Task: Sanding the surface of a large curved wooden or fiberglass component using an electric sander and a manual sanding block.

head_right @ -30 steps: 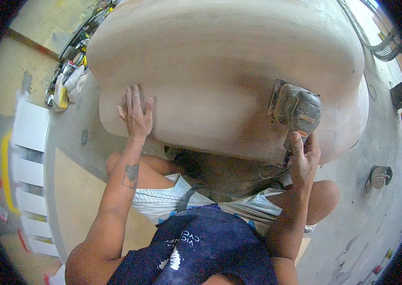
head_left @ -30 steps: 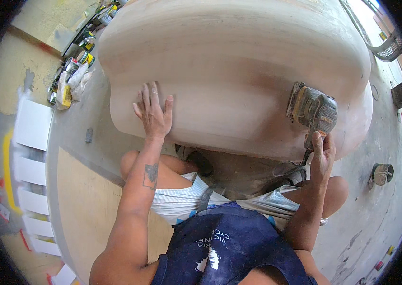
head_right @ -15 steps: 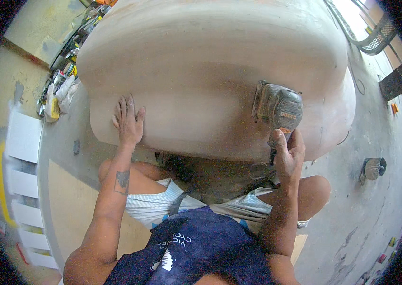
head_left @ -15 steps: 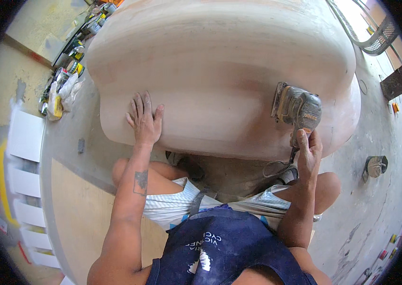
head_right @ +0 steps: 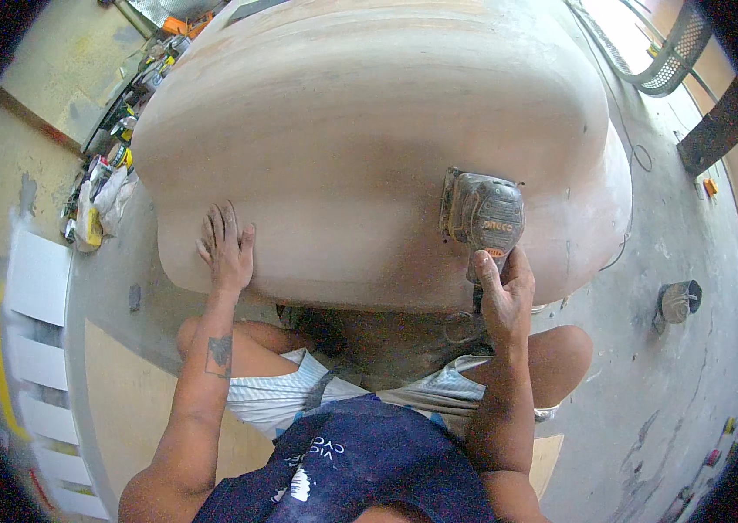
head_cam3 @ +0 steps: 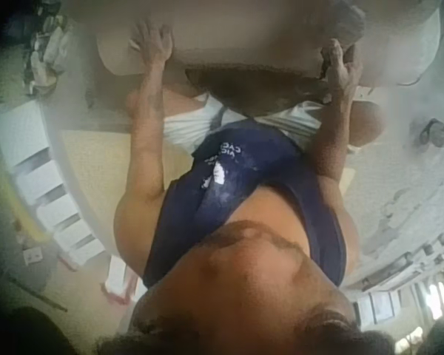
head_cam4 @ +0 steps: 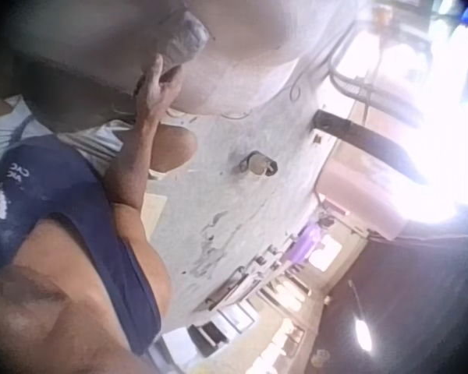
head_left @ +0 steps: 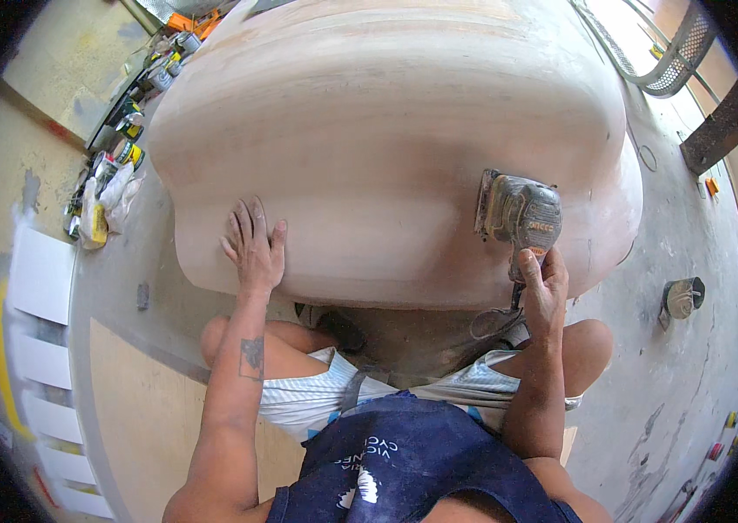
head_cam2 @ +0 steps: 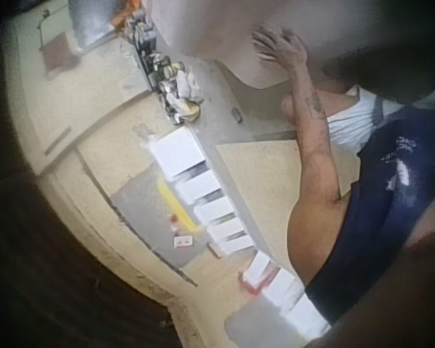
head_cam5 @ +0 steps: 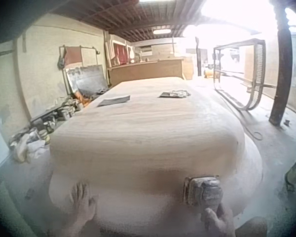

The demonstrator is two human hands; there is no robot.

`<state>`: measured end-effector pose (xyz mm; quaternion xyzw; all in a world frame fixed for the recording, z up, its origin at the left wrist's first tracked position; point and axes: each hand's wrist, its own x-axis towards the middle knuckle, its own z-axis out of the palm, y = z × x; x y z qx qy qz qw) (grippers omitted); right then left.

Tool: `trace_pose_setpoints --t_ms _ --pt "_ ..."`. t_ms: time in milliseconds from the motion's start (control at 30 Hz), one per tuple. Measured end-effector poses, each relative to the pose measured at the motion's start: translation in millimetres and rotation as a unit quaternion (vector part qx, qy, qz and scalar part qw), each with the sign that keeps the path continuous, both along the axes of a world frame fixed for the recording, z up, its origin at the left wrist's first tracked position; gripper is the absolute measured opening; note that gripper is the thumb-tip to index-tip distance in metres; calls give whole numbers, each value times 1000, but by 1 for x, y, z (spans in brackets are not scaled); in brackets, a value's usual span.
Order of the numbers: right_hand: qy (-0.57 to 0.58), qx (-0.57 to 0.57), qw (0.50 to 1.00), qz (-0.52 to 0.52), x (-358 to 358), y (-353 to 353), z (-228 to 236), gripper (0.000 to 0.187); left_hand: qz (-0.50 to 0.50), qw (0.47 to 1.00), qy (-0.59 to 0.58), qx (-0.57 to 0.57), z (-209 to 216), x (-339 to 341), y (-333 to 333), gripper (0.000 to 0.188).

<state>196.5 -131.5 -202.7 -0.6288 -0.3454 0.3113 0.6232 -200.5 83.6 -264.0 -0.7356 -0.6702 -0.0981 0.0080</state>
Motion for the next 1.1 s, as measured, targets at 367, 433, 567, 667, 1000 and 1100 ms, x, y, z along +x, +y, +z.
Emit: trace_pose_setpoints --t_ms 367,433,567,667,1000,1100 --pt "-12 5 1000 5 4 -2 -8 34 -4 999 -32 28 -7 1 1 80" --pt "-16 10 1000 -8 5 -3 -13 32 -10 998 -39 38 -5 4 0 80" --pt "-57 -15 998 -13 4 -2 -12 32 -8 998 -49 35 -3 3 -3 80" --pt "-62 -10 998 -12 12 -4 -24 34 -11 998 -55 38 -2 4 -3 81" --pt "-41 -24 999 -15 12 -6 -17 31 -20 997 -52 53 -5 7 0 80" --pt "-20 -19 999 -18 7 -5 -14 28 -16 997 -45 54 -7 5 0 80"
